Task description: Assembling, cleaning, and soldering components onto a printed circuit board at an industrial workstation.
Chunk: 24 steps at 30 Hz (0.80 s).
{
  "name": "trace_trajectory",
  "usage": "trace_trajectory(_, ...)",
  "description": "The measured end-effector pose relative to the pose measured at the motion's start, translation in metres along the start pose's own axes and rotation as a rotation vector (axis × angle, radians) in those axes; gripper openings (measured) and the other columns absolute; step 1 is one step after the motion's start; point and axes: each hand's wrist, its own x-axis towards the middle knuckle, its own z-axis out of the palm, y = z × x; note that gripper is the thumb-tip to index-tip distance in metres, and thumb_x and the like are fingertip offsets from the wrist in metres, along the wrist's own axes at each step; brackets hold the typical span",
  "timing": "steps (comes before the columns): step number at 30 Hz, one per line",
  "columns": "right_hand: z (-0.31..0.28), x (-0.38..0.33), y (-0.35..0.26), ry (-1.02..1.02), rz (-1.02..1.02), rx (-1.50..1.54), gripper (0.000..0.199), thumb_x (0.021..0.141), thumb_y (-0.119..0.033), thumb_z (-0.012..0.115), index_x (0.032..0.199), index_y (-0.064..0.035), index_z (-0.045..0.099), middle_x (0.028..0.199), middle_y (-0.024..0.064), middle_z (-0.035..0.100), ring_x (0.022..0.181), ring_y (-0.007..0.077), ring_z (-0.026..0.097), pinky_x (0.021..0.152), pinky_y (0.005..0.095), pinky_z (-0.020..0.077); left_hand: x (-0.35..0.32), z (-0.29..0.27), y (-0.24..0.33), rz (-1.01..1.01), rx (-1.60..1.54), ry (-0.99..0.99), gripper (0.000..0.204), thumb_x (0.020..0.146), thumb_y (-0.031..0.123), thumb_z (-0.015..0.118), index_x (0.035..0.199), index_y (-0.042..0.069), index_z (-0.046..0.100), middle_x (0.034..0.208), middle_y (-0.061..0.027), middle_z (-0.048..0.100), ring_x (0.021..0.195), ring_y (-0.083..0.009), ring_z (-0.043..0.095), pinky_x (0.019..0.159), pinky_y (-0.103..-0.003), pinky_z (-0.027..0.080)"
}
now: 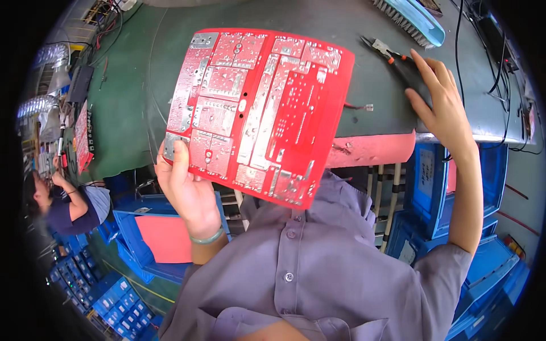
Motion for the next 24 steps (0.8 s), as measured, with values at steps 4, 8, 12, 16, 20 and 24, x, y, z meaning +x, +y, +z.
trace_trajectory(4, -0.002, 0.003, -0.001, 0.092, 0.114, 0.104, 0.044, 0.082, -0.01, 0.047, 0.126, -0.0046, 0.043, 0.107, 0.0148, 0.047, 0.099, 0.0288, 0.048, 0.087, 0.032, 0.0372, -0.005, 0.005, -0.001, 0.042, 0.11, 0.045, 0.024, 0.087, 0.006, 0.051, 0.108, -0.001, 0.043, 0.092, -0.0076, 0.055, 0.076, -0.0087, 0.053, 0.065, -0.022, 0.045)
trace_trajectory(8, -0.018, 0.02, -0.035, 0.133, 0.051, 0.198, 0.041, 0.077, -0.005, 0.051, 0.118, -0.0023, 0.045, 0.102, 0.0148, 0.049, 0.094, 0.0302, 0.05, 0.083, 0.0327, 0.0392, -0.005, -0.01, 0.004, -0.071, 0.067, -0.012, 0.016, 0.09, 0.013, 0.046, 0.102, 0.002, 0.044, 0.084, -0.005, 0.055, 0.052, -0.0016, 0.039, 0.044, -0.016, 0.032)
trace_trajectory(12, -0.026, 0.038, -0.06, 0.1, -0.171, 0.034, 0.043, 0.074, -0.005, 0.056, 0.115, -0.0018, 0.044, 0.101, 0.015, 0.049, 0.093, 0.0317, 0.05, 0.081, 0.0356, 0.0399, -0.001, -0.012, 0.005, -0.091, 0.112, -0.025, 0.014, 0.09, 0.012, 0.045, 0.099, 0.001, 0.045, 0.078, -0.0035, 0.054, 0.048, -0.0001, 0.032, 0.041, -0.016, 0.025)
trace_trajectory(16, -0.033, 0.048, -0.074, 0.013, -0.219, -0.037, 0.045, 0.076, -0.014, 0.059, 0.117, -0.0033, 0.046, 0.101, 0.0142, 0.049, 0.091, 0.0307, 0.05, 0.08, 0.0359, 0.0402, 0.005, -0.021, 0.007, -0.122, 0.114, -0.072, 0.015, 0.088, 0.011, 0.049, 0.099, 0.0, 0.046, 0.08, -0.004, 0.055, 0.051, -0.0001, 0.037, 0.042, -0.014, 0.027)
trace_trajectory(20, -0.032, 0.051, -0.082, -0.015, -0.241, -0.089, 0.047, 0.077, -0.019, 0.06, 0.119, -0.0046, 0.046, 0.1, 0.0132, 0.049, 0.09, 0.0299, 0.05, 0.079, 0.0362, 0.0406, 0.008, -0.028, 0.009, -0.14, 0.114, -0.097, 0.017, 0.086, 0.009, 0.05, 0.099, -0.001, 0.045, 0.085, -0.0053, 0.055, 0.063, -0.0029, 0.049, 0.048, -0.015, 0.037)
trace_trajectory(24, -0.029, 0.052, -0.083, 0.014, -0.23, -0.1, 0.047, 0.077, -0.019, 0.06, 0.12, -0.0052, 0.047, 0.099, 0.0132, 0.049, 0.089, 0.0295, 0.05, 0.079, 0.036, 0.0409, 0.009, -0.029, 0.007, -0.141, 0.095, -0.118, 0.017, 0.086, 0.008, 0.05, 0.1, -0.002, 0.045, 0.09, -0.007, 0.054, 0.076, -0.0072, 0.053, 0.063, -0.019, 0.044)
